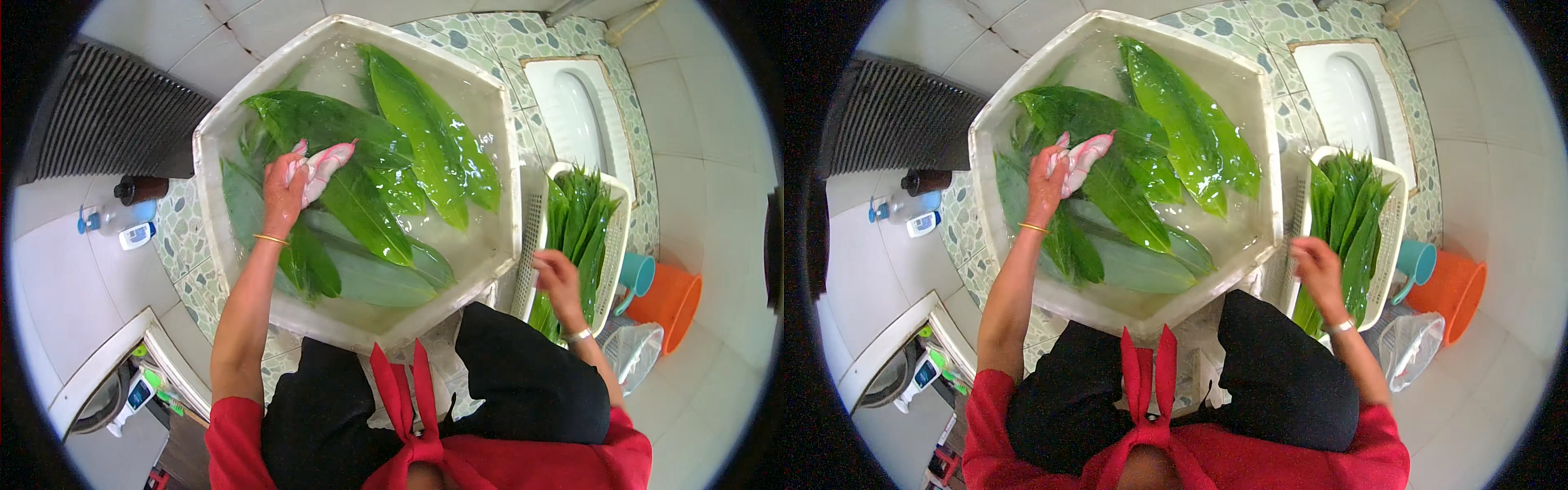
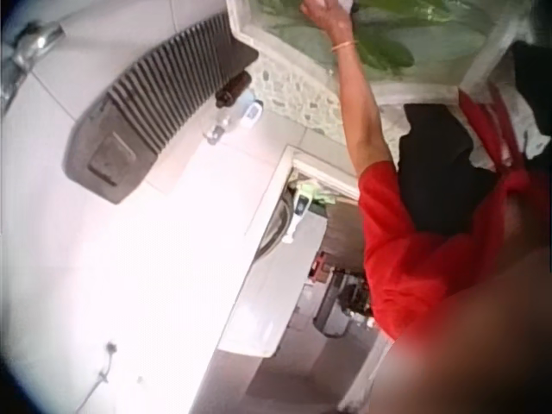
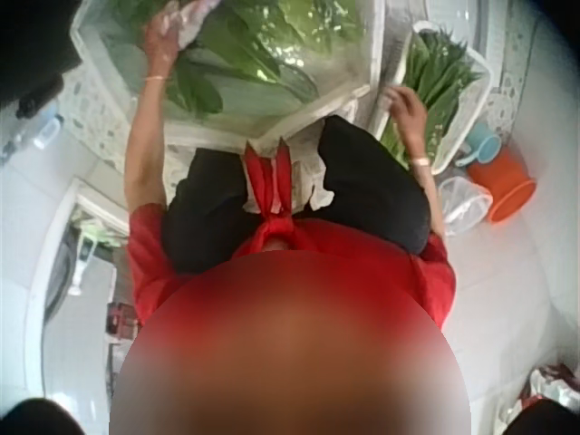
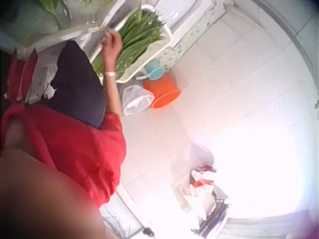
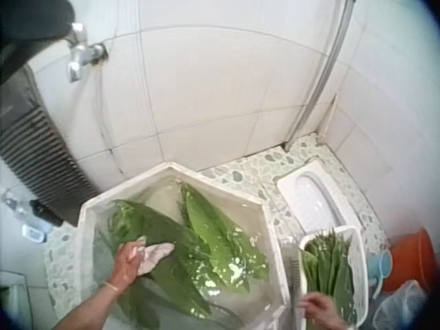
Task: Washing large green leaves in a tub of water and placing them in a basket.
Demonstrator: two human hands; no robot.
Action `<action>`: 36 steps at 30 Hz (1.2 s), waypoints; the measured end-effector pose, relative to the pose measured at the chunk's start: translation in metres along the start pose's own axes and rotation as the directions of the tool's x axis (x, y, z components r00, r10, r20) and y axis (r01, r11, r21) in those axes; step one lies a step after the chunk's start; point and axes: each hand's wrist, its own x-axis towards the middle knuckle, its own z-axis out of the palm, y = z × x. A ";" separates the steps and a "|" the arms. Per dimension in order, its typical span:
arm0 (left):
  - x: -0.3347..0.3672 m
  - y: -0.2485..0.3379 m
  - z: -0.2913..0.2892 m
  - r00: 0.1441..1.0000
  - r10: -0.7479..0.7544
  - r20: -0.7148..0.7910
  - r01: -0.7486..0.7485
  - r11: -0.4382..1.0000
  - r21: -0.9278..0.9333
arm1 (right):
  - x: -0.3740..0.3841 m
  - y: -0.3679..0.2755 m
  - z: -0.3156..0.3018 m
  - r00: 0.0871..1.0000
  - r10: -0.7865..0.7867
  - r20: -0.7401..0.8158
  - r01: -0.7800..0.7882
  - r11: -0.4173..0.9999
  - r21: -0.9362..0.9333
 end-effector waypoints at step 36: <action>0.027 0.052 -0.014 0.980 -0.021 0.196 0.007 0.997 0.073 | 0.074 0.006 0.140 0.899 -0.115 0.422 -0.023 0.951 0.309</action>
